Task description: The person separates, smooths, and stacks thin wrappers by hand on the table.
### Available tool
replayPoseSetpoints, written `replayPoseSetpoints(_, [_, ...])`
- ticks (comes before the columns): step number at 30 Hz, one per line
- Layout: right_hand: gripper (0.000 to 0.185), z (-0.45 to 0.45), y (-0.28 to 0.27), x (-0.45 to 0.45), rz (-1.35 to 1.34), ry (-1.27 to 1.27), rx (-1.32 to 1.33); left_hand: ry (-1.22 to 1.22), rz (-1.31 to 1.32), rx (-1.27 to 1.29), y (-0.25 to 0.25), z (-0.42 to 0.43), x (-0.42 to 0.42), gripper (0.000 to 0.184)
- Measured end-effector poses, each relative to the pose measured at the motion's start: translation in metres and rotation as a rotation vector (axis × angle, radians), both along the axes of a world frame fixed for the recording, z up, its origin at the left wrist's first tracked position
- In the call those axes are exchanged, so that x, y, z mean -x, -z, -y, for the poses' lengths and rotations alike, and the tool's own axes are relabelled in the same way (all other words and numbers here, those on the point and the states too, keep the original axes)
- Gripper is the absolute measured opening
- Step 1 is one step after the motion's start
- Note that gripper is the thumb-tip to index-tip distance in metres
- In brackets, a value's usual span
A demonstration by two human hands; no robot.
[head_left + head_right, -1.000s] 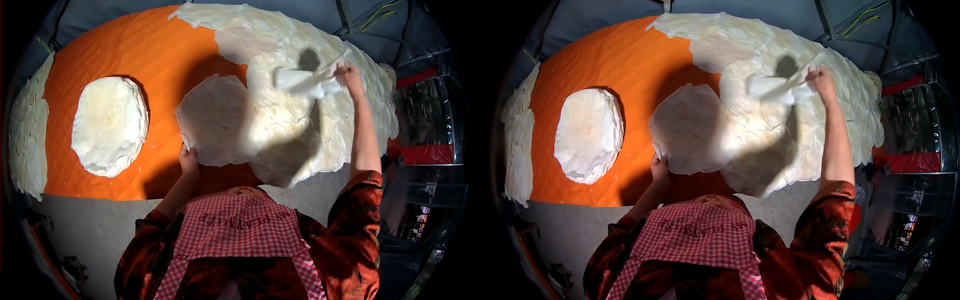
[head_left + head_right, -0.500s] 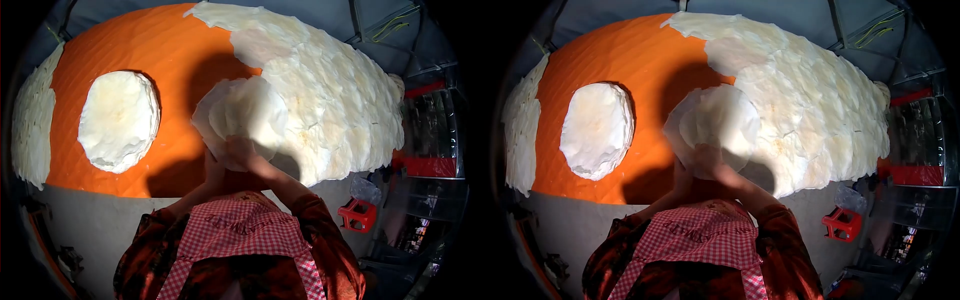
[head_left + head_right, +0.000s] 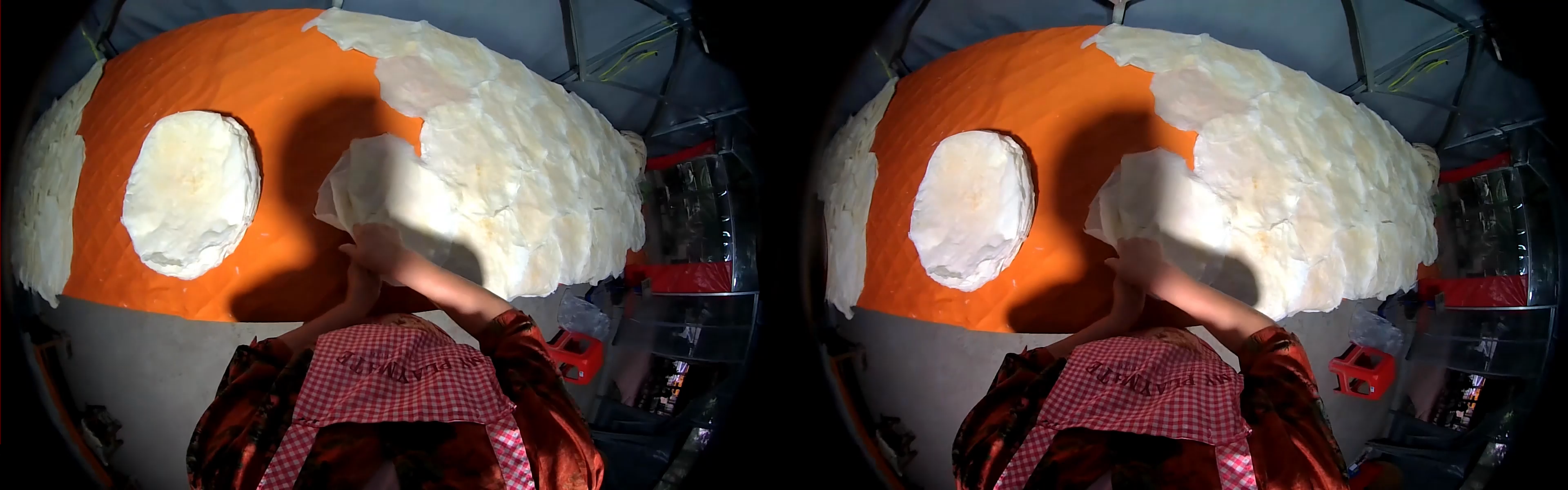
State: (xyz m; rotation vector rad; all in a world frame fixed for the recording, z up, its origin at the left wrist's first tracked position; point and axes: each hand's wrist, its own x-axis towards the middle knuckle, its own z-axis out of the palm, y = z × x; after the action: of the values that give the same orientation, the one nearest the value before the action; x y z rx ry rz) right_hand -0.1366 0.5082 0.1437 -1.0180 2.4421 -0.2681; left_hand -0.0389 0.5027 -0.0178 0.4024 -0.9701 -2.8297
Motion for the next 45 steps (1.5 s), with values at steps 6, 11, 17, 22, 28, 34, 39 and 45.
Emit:
replayPoseSetpoints(6, [0.024,-0.032,-0.071,0.118,-0.068,-0.132,0.050,0.152,0.007,0.566,-0.070,0.024,0.011,0.046])
replayPoseSetpoints(11, [0.023,-0.084,-0.136,0.211,-0.234,0.010,-0.335,0.175,0.165,0.309,-0.056,0.059,0.033,0.032])
replayPoseSetpoints(17, [0.019,-0.147,-0.241,0.252,-0.093,0.122,-0.070,0.140,0.224,0.483,-0.069,0.109,0.121,0.019])
replayPoseSetpoints(22, [0.028,-0.230,-0.281,0.218,-0.056,0.356,0.001,-0.209,-0.036,1.531,-0.072,0.186,0.283,0.026])
replayPoseSetpoints(28, [0.042,-0.285,-0.209,0.163,0.287,0.633,0.183,-0.129,0.134,2.336,-0.097,0.248,0.483,0.056])
replayPoseSetpoints(34, [0.035,-0.342,-0.122,0.150,0.319,0.852,0.305,0.009,0.046,2.573,-0.019,0.306,0.592,0.044])
replayPoseSetpoints(39, [0.031,-0.344,-0.095,0.156,0.382,1.040,0.436,-0.168,-0.307,2.446,-0.093,0.222,0.591,0.030])
replayPoseSetpoints(45, [0.030,-0.341,-0.079,0.158,0.426,1.040,0.434,0.288,-0.722,2.603,-0.060,0.060,0.477,0.027])
